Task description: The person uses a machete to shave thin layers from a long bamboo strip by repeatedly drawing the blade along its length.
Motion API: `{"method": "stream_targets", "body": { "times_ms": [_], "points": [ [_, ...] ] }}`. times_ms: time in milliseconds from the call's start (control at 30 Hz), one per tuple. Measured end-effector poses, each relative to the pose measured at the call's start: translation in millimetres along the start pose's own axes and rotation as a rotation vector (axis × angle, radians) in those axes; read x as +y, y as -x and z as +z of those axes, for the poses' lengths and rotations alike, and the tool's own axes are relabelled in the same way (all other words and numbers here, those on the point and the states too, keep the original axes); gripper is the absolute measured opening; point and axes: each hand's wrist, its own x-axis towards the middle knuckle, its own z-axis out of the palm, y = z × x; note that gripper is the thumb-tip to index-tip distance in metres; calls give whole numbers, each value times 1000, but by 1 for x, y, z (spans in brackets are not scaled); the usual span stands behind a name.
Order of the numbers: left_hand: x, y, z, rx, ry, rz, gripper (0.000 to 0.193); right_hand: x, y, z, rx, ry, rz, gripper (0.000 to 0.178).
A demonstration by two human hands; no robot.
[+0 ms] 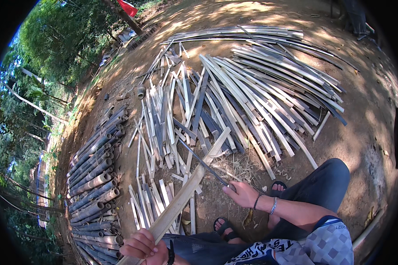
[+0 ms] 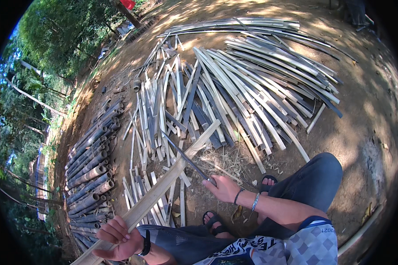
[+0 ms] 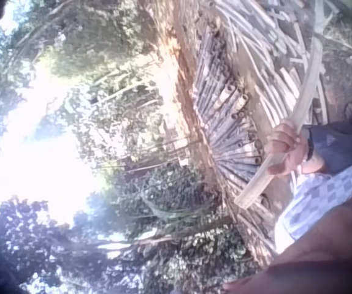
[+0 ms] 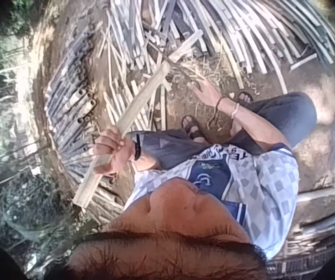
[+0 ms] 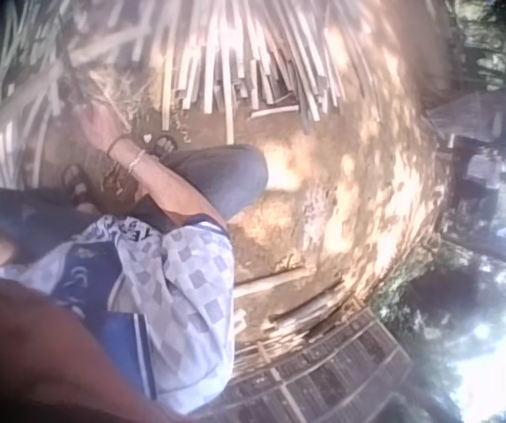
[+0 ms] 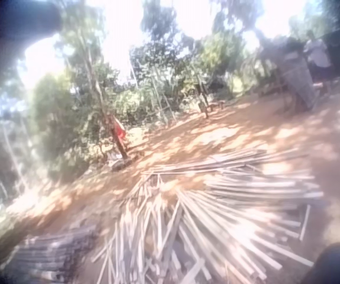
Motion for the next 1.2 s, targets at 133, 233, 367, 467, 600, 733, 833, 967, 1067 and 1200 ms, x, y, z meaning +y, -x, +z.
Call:
{"method": "stream_targets", "body": {
  "times_ms": [133,233,367,467,600,733,833,967,1067,1200],
  "points": [
    [0,0,0,28,35,9,60,-23,16,-4,-78,102,-127,47],
    [1,2,7,-55,59,11,59,21,-7,-2,59,-10,53,49],
    [-2,5,2,-85,63,7,61,16,-13,0,102,13,51,50],
    [2,-1,2,-22,9,14,59,-15,11,1,-84,66,-41,51],
    [2,1,5,32,33,-31,58,36,-10,2,62,44,18,53],
    [8,-5,3,136,35,-29,56,27,-11,11,72,55,71,55],
    [41,-12,-16,240,211,-73,61,-18,17,11,-103,114,-43,54],
    [69,-17,-31,231,207,-141,60,-29,32,15,-215,64,-102,52],
    [87,-15,-29,244,205,-133,59,-36,50,22,-272,-70,-81,51],
    [110,-22,-38,189,208,-217,59,-39,64,26,-442,47,-47,52]
  ]
}}
